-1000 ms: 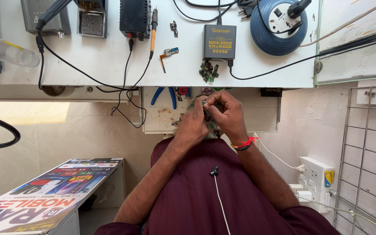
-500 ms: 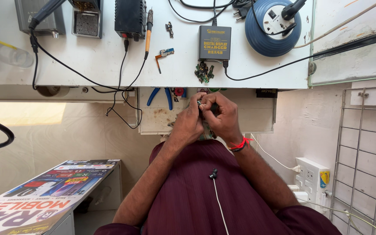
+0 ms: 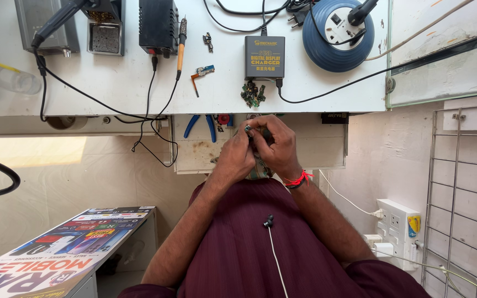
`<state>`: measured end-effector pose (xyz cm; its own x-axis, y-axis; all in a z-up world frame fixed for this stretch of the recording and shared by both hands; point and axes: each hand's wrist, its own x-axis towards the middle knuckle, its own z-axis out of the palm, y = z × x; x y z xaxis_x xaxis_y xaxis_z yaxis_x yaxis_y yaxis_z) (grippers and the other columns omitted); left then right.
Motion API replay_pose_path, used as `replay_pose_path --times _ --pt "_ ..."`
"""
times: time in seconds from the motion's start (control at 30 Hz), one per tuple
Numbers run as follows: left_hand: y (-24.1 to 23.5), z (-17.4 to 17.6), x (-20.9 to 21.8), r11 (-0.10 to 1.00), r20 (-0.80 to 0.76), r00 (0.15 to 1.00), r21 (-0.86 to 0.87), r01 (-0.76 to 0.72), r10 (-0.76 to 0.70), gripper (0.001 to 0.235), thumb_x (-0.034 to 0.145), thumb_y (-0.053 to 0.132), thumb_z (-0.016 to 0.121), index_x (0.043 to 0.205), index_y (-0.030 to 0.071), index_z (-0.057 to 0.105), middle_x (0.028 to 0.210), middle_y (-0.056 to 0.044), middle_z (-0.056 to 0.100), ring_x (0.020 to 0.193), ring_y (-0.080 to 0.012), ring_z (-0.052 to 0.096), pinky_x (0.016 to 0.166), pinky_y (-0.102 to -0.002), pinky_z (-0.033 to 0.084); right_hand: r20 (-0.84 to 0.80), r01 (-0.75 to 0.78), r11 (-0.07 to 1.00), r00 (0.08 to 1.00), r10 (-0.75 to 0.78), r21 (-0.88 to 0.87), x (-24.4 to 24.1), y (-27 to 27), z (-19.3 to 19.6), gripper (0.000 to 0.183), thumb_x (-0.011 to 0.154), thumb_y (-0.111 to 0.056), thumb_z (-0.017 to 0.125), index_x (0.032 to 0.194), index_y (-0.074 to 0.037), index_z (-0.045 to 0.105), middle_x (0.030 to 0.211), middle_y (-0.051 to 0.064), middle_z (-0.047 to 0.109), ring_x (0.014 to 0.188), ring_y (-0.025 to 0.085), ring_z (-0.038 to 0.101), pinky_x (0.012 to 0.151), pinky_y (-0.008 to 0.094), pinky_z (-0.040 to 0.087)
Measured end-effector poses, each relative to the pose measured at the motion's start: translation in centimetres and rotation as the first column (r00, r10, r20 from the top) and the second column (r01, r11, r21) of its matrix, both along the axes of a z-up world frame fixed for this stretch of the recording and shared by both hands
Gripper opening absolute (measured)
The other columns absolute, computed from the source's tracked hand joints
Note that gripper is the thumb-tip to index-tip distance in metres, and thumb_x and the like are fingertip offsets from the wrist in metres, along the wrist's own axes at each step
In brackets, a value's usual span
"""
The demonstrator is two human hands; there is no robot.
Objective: The person wipes small electronic components with a cloth, handling them one at a time. The person repeatedly picks up components, wipes them, and places them back on the workbench.
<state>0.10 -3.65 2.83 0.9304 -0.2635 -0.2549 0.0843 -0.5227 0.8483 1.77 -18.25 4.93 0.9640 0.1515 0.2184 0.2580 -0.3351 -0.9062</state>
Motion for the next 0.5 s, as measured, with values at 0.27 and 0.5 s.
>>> replay_pose_path --times 0.27,0.5 --pt "-0.8 0.3 -0.2 0.999 0.07 0.997 -0.051 -0.011 0.014 0.057 0.09 -0.001 0.047 0.146 0.0 0.035 0.107 -0.029 0.069 0.096 -0.0435 0.072 0.09 -0.056 0.056 -0.003 0.091 0.996 0.996 -0.091 -0.022 -0.2 0.2 2.4 0.031 0.092 0.0 0.071 0.12 -0.002 0.059 0.095 0.009 0.074 0.088 0.016 0.075 0.074 0.029 0.06" --pt "-1.7 1.0 -0.1 0.999 0.135 0.99 -0.008 -0.044 0.045 0.058 0.087 0.001 0.052 0.143 0.004 0.039 0.1 -0.029 0.071 0.096 -0.0471 0.069 0.086 -0.058 0.052 -0.088 0.118 0.993 0.989 -0.12 -0.029 0.1 -0.5 1.7 0.028 0.091 -0.001 0.072 0.116 -0.003 0.058 0.094 0.009 0.075 0.085 0.014 0.073 0.074 0.026 0.059"
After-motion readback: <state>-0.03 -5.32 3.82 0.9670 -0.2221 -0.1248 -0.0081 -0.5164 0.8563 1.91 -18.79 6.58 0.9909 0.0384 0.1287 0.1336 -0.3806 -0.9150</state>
